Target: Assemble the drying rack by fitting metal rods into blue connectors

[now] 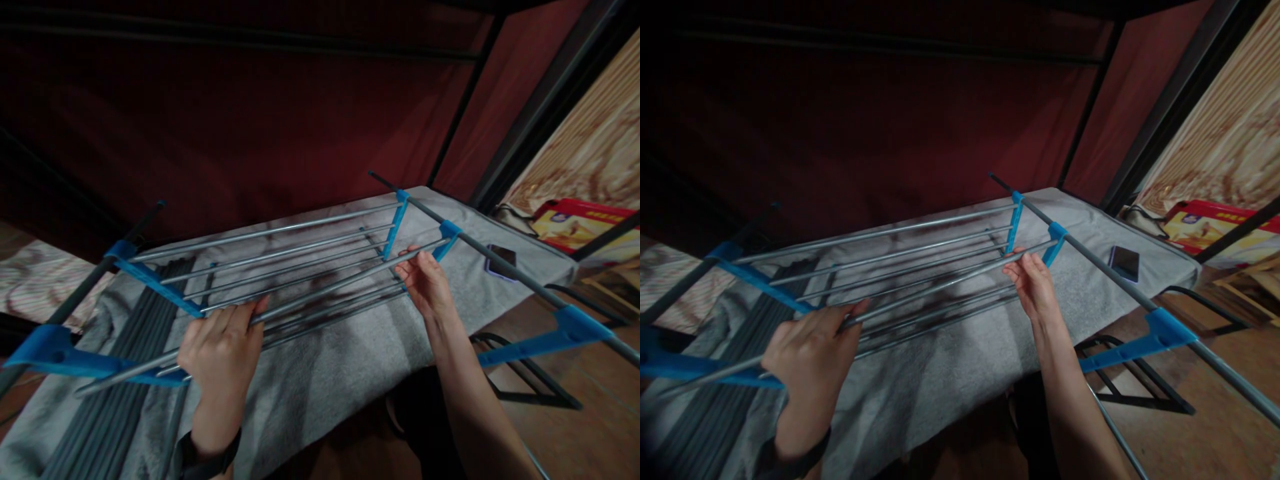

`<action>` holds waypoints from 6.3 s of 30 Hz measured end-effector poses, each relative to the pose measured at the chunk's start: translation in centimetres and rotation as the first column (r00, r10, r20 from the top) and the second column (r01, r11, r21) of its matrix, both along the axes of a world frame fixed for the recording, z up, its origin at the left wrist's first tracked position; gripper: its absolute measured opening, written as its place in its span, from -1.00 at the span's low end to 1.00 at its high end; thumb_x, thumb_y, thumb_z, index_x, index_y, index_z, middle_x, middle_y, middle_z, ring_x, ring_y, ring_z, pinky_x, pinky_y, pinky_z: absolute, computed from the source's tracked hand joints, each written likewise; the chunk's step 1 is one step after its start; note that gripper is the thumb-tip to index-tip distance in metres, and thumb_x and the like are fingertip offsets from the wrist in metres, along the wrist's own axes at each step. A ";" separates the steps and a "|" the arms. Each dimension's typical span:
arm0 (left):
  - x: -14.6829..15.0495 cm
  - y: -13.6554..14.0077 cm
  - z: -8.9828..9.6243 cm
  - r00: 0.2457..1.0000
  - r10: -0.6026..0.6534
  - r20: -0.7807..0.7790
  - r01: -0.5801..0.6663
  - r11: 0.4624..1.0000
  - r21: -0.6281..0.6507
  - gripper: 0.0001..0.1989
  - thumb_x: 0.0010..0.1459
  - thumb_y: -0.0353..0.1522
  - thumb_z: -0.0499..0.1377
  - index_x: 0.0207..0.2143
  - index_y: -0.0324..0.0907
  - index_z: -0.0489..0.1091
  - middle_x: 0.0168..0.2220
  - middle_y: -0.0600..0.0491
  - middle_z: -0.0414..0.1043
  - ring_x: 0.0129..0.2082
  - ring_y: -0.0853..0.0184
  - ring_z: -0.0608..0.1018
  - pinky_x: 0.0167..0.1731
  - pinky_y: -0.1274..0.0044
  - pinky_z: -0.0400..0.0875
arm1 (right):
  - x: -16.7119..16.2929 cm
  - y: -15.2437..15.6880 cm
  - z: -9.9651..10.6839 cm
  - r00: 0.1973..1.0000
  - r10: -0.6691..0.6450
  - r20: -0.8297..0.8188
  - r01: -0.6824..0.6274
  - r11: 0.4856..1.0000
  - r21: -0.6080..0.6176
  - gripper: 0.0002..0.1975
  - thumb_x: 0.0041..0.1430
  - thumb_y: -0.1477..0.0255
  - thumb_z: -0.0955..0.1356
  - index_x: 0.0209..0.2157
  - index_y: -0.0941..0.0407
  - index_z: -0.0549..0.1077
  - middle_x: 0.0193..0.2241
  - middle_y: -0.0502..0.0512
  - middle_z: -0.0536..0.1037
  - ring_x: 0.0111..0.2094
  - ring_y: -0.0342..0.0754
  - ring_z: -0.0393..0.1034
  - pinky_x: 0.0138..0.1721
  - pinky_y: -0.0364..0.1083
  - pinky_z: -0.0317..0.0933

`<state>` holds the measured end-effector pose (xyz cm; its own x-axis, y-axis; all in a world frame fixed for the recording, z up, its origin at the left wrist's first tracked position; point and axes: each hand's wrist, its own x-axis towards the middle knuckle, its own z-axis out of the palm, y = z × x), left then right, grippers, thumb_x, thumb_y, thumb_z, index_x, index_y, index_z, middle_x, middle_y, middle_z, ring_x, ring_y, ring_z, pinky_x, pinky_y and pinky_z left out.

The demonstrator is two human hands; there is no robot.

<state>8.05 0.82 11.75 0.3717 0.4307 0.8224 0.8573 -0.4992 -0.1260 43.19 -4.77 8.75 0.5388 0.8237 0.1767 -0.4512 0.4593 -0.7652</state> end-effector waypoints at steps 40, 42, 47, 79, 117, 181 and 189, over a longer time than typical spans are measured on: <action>-0.6 -0.6 2.4 0.981 0.078 0.178 -0.065 0.995 -0.079 -0.90 0.26 -0.39 0.24 -0.36 -0.11 0.42 -0.35 0.09 0.54 -0.30 0.26 0.45 -0.05 0.31 0.14 | -8.8 1.1 0.1 0.990 0.028 0.135 -0.030 0.999 0.012 -0.85 0.02 0.31 0.57 -0.39 0.03 0.61 -0.34 -0.09 0.57 -0.44 -0.21 0.43 -0.27 -0.10 0.41; -0.7 -0.5 2.4 0.973 0.109 0.205 -0.100 0.993 -0.057 -0.90 0.26 -0.39 0.24 -0.36 -0.12 0.42 -0.35 0.09 0.54 -0.29 0.27 0.45 -0.04 0.31 0.14 | -8.8 1.1 0.2 0.993 0.008 0.115 -0.011 1.000 0.024 -0.86 0.02 0.34 0.57 -0.44 0.03 0.59 -0.23 -0.12 0.57 -0.44 -0.23 0.42 -0.29 -0.09 0.41; -1.3 -0.2 2.5 0.963 0.146 0.228 -0.141 0.989 -0.039 -0.90 0.26 -0.39 0.23 -0.36 -0.11 0.42 -0.35 0.09 0.53 -0.27 0.27 0.45 0.00 0.30 0.14 | -8.8 0.9 0.4 0.995 -0.007 0.100 0.007 1.000 0.002 -0.84 -0.03 0.33 0.59 -0.42 0.03 0.61 -0.27 -0.12 0.56 -0.44 -0.22 0.42 -0.29 -0.10 0.42; -3.5 1.1 1.4 0.956 0.212 0.204 -0.201 0.977 -0.074 -0.80 0.28 -0.38 0.20 -0.45 -0.12 0.39 -0.51 0.10 0.38 -0.38 0.25 0.36 -0.23 0.35 0.12 | -13.0 3.1 -0.3 0.973 0.204 0.111 -0.206 0.979 0.007 -0.79 0.10 0.34 0.52 -0.56 0.05 0.54 -0.25 -0.02 0.57 -0.38 -0.12 0.46 -0.33 -0.03 0.44; -9.6 1.5 -3.0 0.262 0.063 0.963 -0.333 0.943 0.029 -0.90 0.02 -0.47 0.10 -0.39 -0.11 0.25 -0.38 0.15 0.29 -0.30 0.35 0.44 -0.13 0.39 0.38 | -12.6 3.6 0.6 0.946 0.241 0.214 -0.250 0.968 0.016 -0.78 0.07 0.35 0.51 -0.59 0.06 0.53 -0.25 -0.01 0.60 -0.39 -0.08 0.52 -0.29 -0.01 0.47; -9.3 2.8 -2.0 0.117 -0.041 0.992 0.046 0.998 0.036 -0.69 0.27 -0.10 0.15 -0.26 -0.17 0.40 -0.44 0.18 0.22 -0.43 0.44 0.30 -0.34 0.54 0.25 | -12.8 3.4 0.2 0.924 0.250 0.289 -0.227 0.967 -0.112 -0.68 0.06 0.12 0.54 -0.27 0.04 0.59 -0.52 -0.04 0.51 -0.46 -0.07 0.43 -0.30 -0.06 0.34; -9.3 2.8 -2.1 0.150 -0.018 0.988 0.014 1.000 0.016 -0.69 0.28 -0.10 0.14 -0.34 -0.16 0.32 -0.48 0.20 0.18 -0.46 0.44 0.27 -0.38 0.54 0.19 | -13.2 3.5 0.0 0.926 0.243 0.290 -0.224 0.970 -0.099 -0.67 0.08 0.10 0.51 -0.28 0.07 0.59 -0.62 -0.07 0.41 -0.51 -0.11 0.35 -0.38 -0.09 0.25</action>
